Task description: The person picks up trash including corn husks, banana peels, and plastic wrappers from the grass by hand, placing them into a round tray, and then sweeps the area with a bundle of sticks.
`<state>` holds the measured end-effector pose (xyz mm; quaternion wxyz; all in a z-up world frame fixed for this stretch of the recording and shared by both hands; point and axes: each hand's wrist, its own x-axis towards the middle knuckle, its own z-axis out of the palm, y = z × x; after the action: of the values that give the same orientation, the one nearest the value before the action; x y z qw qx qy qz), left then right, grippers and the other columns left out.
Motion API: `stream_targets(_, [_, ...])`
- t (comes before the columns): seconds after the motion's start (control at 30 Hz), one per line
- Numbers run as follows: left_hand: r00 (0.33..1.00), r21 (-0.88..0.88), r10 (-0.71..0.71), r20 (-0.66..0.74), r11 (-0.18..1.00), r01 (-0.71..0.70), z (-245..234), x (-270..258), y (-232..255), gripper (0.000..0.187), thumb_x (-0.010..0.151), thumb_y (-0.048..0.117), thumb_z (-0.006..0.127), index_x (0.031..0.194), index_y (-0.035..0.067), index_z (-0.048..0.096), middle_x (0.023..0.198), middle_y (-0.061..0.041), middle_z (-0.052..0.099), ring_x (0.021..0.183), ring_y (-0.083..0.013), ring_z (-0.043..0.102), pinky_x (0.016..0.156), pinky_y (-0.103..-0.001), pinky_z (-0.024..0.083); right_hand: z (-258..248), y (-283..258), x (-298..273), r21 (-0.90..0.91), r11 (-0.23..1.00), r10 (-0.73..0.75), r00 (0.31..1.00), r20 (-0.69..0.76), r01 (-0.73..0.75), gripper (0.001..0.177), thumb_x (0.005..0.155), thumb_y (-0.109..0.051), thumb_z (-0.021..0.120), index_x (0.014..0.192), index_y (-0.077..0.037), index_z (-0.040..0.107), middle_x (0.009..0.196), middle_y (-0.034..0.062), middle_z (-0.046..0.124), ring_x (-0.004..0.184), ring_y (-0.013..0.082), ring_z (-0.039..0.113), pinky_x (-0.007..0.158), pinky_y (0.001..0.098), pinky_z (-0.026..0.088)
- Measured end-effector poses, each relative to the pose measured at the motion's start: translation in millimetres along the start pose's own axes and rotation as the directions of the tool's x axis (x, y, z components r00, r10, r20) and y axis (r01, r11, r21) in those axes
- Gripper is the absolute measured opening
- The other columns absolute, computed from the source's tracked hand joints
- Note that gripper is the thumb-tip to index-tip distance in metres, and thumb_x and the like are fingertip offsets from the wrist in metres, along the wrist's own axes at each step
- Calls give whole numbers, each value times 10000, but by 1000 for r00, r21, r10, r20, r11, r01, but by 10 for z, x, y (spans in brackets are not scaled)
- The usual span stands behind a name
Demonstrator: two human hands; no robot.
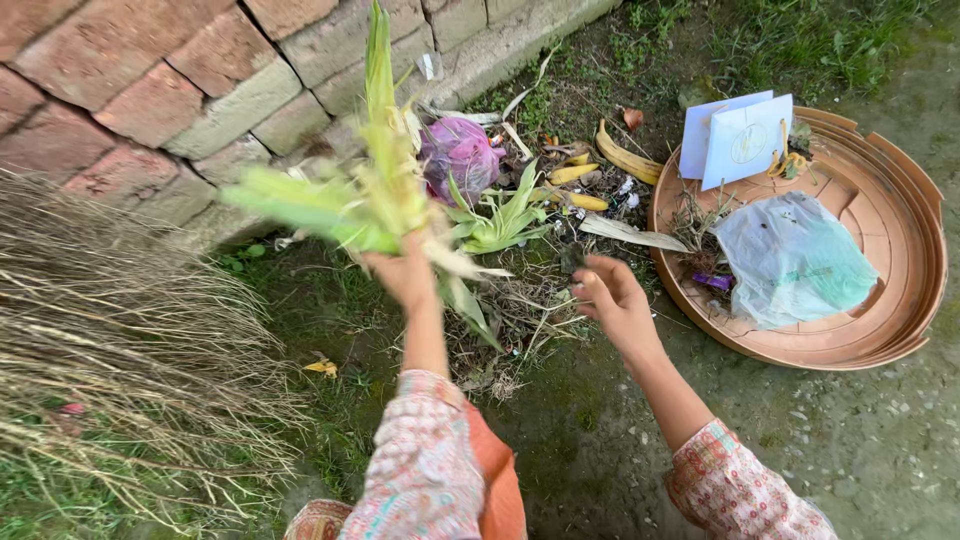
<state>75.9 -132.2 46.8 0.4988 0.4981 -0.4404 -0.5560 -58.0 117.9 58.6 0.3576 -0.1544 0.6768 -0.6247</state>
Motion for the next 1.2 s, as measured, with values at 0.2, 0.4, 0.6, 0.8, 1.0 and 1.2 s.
stream_targets(0.2, [902, 117, 105, 418, 979, -168, 856, -691, 44, 924, 851, 165, 772, 1576, 26, 217, 1480, -214, 513, 1315, -320, 557, 1107, -398, 427, 9, -452, 281, -226, 831, -498, 860, 109, 509, 927, 924, -370, 737, 1600, -37, 197, 1526, 205, 412, 1360, 262, 493, 1074, 413, 479])
stream_targets(0.4, [653, 43, -241, 718, 952, 304, 1209, -1267, 49, 929, 772, 371, 693, 1584, 153, 298, 1492, -132, 516, 1342, -285, 535, 1095, -450, 430, -484, -981, 420, -131, 929, -278, 888, 366, 345, 1016, 880, -402, 766, 1620, -82, 148, 1511, 117, 484, 1381, 218, 491, 1116, 366, 433])
stream_targets(0.6, [381, 209, -252, 890, 966, 150, 1467, -1774, 17, 1009, 829, 544, 664, 1627, 195, 154, 1628, -76, 332, 1485, -249, 350, 1164, -431, 314, -1268, -1009, 288, -16, 997, -62, 919, 390, 75, 810, 840, -341, 803, 1491, -77, 399, 1344, 60, 595, 1212, 170, 579, 1003, 349, 504])
stream_targets(0.8, [238, 245, -154, 959, 873, -422, 1838, -2216, -170, 952, 867, 496, 761, 1599, 75, 320, 1553, -235, 316, 1477, -373, 297, 1178, -454, 369, -2222, -817, 358, -197, 959, -178, 975, 135, 203, 591, 806, -155, 772, 1360, -58, 595, 1171, 47, 682, 1046, 157, 648, 901, 343, 549])
stream_targets(1.0, [311, 205, -140, 940, 961, -187, 2013, -2445, -499, 735, 888, 367, 705, 1498, 46, 452, 1495, -193, 519, 1259, -299, 607, 994, -405, 529, -3642, -610, 722, -333, 930, -246, 935, -256, 154, 733, 787, -153, 755, 1439, -81, 430, 1232, 91, 658, 1012, 203, 708, 833, 345, 618])
stream_targets(1.2, [308, 256, -179, 934, 938, -232, 1879, -2386, -918, 591, 940, 313, 682, 1418, 4, 522, 1371, -202, 632, 1213, -272, 653, 998, -400, 537, -4378, 178, 1121, -514, 852, -136, 907, -398, -98, 1023, 790, -255, 872, 1562, -51, 232, 1304, 171, 601, 1127, 281, 668, 930, 402, 564])
